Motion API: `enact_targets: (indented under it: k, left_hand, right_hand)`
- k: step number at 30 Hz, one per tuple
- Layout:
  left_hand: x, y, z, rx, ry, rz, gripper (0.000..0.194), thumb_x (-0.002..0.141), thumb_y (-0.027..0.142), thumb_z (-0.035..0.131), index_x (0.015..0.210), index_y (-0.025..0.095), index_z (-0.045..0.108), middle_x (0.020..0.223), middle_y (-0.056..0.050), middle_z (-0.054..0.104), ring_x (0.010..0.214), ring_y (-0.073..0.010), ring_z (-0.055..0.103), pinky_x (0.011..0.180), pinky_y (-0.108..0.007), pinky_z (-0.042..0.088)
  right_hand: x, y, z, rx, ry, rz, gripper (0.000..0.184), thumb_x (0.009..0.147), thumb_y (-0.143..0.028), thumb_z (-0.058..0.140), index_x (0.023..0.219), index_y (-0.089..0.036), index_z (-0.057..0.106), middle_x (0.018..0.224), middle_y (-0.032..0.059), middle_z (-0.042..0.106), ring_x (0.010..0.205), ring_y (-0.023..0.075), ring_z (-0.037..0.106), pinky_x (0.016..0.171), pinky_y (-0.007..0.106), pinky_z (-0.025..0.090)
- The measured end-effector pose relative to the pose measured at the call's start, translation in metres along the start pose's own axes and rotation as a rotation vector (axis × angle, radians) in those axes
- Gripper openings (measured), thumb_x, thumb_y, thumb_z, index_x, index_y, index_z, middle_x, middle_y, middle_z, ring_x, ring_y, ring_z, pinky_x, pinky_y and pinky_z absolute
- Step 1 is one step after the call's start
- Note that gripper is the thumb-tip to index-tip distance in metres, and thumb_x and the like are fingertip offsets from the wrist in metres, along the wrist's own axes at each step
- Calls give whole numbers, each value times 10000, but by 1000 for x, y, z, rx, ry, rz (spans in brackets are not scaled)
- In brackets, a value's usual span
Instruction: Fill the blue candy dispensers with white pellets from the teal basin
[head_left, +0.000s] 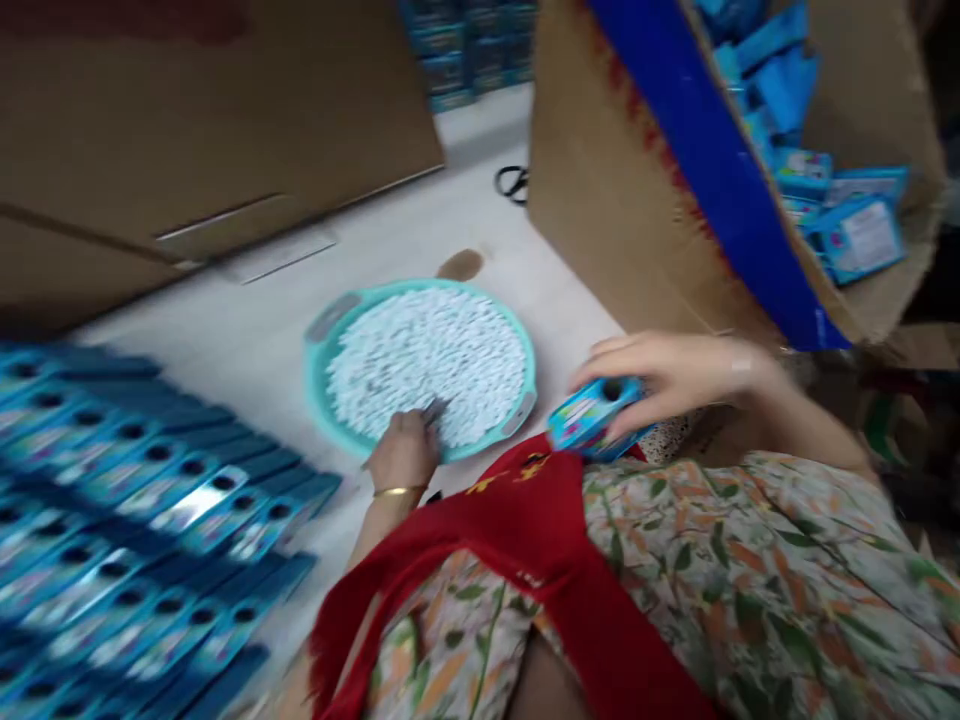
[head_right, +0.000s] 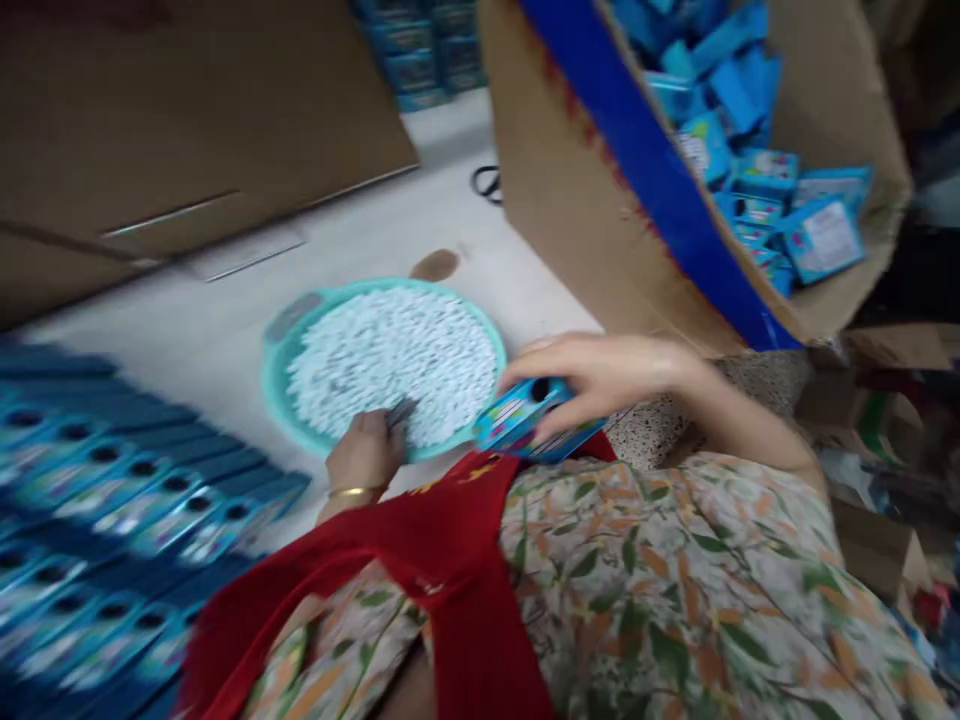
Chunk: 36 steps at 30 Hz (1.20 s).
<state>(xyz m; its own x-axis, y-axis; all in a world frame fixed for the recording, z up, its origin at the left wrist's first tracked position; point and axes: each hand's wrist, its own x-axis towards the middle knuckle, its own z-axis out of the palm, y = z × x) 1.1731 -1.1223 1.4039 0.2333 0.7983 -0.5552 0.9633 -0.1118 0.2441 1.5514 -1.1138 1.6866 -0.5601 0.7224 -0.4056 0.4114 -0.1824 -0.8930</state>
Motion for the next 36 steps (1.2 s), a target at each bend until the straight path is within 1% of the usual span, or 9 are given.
enact_targets:
  k: [2, 7, 11, 17, 21, 26, 31, 33, 36]
  left_hand:
    - [16, 8, 12, -60, 44, -6, 381, 1031, 341, 498, 1291, 114, 657, 1279, -232, 689, 1125, -382, 706, 854, -453, 580]
    - [18, 6, 16, -176, 90, 41, 427, 1019, 402, 500, 1318, 136, 650, 1313, -215, 688, 1249, -393, 677, 964, -472, 597]
    - [28, 18, 15, -179, 86, 0, 433, 1002, 362, 477, 1317, 116, 643, 1351, -244, 670, 1272, -412, 664, 1029, -527, 594]
    - [33, 22, 17, -266, 110, 25, 378, 991, 414, 506, 1248, 163, 623, 1238, -173, 680, 1258, -375, 660, 1083, -503, 569]
    - [33, 24, 20, -263, 165, 5, 314, 974, 345, 493, 1213, 174, 604, 1136, -111, 631, 1145, -340, 654, 1004, -489, 570]
    - [48, 24, 26, -372, 193, 6, 333, 961, 385, 559, 1221, 183, 612, 1128, -96, 656, 1123, -312, 647, 1043, -471, 558]
    - [38, 31, 12, -410, 144, -15, 355, 956, 351, 568, 1234, 139, 628, 1195, -148, 702, 1106, -266, 645, 1060, -411, 550]
    - [35, 30, 2, -458, 142, 42, 302, 957, 328, 587, 1209, 171, 640, 1172, -116, 720, 1045, -229, 644, 1021, -362, 553]
    - [35, 13, -18, -503, 204, 209, 275, 969, 311, 607, 1204, 177, 661, 1166, -101, 725, 1043, -214, 650, 993, -341, 551]
  right_hand:
    - [14, 13, 29, 210, -44, 63, 525, 751, -477, 990, 1145, -228, 748, 1112, 3, 763, 985, 141, 675, 881, 237, 576]
    - [36, 74, 90, 798, 114, 240, 597, 682, -446, 1028, 1112, -208, 688, 1081, -10, 779, 932, 113, 696, 903, 240, 608]
    - [28, 99, 95, 1095, 155, 267, 579, 684, -389, 1009, 1109, -217, 656, 1003, -18, 791, 796, 112, 734, 835, 261, 650]
    - [53, 116, 90, 1163, 430, 303, 503, 722, -348, 965, 1031, -243, 581, 956, -16, 784, 874, 167, 765, 865, 306, 673]
    - [81, 127, 103, 1098, 566, 264, 539, 677, -218, 970, 1077, -258, 611, 980, -59, 754, 925, 136, 726, 931, 259, 641]
    - [107, 143, 114, 883, 597, 225, 477, 661, -143, 928, 1043, -230, 655, 993, -61, 711, 977, 109, 666, 1016, 209, 561]
    - [103, 153, 114, 471, 667, 204, 452, 731, -328, 887, 1085, -238, 622, 1118, -4, 721, 1108, 174, 656, 1136, 305, 532]
    - [100, 158, 110, 258, 713, 186, 471, 768, -371, 846, 1151, -231, 610, 1210, 47, 726, 1188, 222, 661, 1173, 372, 524]
    - [105, 169, 97, -13, 731, 78, 424, 856, -386, 751, 1225, -231, 608, 1292, 108, 723, 1237, 278, 677, 1180, 477, 538]
